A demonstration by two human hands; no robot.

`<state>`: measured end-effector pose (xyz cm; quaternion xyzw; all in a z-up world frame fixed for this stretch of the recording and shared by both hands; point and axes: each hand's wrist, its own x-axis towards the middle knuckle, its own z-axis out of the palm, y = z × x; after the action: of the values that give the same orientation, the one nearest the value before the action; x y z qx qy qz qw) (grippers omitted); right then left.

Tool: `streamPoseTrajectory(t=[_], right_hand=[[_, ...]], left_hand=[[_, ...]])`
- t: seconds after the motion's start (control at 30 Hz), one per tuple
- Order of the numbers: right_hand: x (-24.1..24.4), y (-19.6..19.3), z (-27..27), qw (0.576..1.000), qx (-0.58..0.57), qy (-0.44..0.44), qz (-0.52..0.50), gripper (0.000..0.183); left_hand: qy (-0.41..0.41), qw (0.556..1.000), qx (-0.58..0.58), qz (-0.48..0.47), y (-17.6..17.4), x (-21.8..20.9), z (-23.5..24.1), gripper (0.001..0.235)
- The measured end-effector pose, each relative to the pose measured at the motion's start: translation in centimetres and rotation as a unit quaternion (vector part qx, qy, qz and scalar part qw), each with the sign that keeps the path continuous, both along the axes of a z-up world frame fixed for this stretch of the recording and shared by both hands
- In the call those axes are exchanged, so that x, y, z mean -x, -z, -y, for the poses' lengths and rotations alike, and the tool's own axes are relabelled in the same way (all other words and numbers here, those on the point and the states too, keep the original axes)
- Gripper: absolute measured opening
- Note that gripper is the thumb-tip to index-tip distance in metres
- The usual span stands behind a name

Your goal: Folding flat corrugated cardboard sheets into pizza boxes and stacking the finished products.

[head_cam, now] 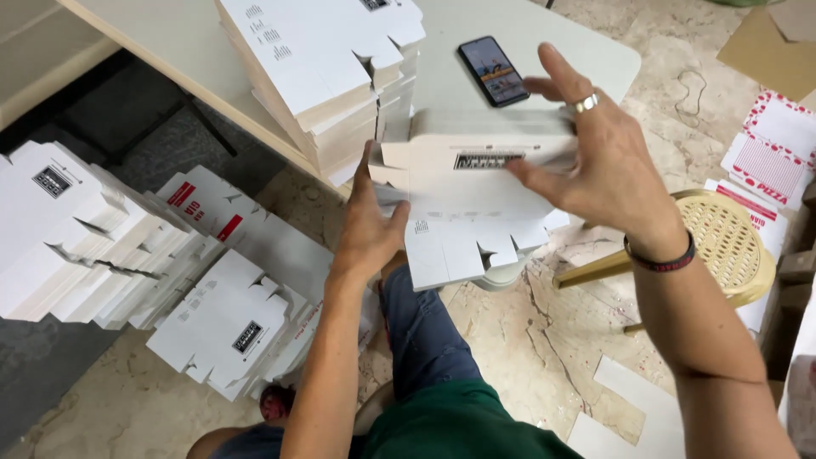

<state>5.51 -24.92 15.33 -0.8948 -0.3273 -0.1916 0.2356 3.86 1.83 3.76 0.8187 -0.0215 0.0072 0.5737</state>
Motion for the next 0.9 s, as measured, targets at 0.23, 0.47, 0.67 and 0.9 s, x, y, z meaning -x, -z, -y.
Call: streamPoseTrajectory(t=[0.23,0.47,0.67,0.9], right_hand=[[-3.0,-5.5,-3.2,0.987,0.132,-0.088,-0.014,0.109],[-7.1,-4.3,-5.9,0.931,0.302,-0.202,-0.040,0.049],[2.1,-9.6,-6.6,0.950,0.243,-0.194,0.041,0.049],[9.8,-4.3,-13.5,0.958,-0.029,-0.205,-0.199,0.044]], left_hand=[[-0.026,0.997,-0.055,-0.054,-0.7,-0.6,0.0,0.071],[-0.027,0.997,-0.060,-0.027,0.4,0.1,-1.2,0.056],[0.163,0.810,0.502,0.255,5.1,5.2,-9.0,0.122],[-0.209,0.895,0.329,0.219,1.7,18.2,-7.1,0.083]])
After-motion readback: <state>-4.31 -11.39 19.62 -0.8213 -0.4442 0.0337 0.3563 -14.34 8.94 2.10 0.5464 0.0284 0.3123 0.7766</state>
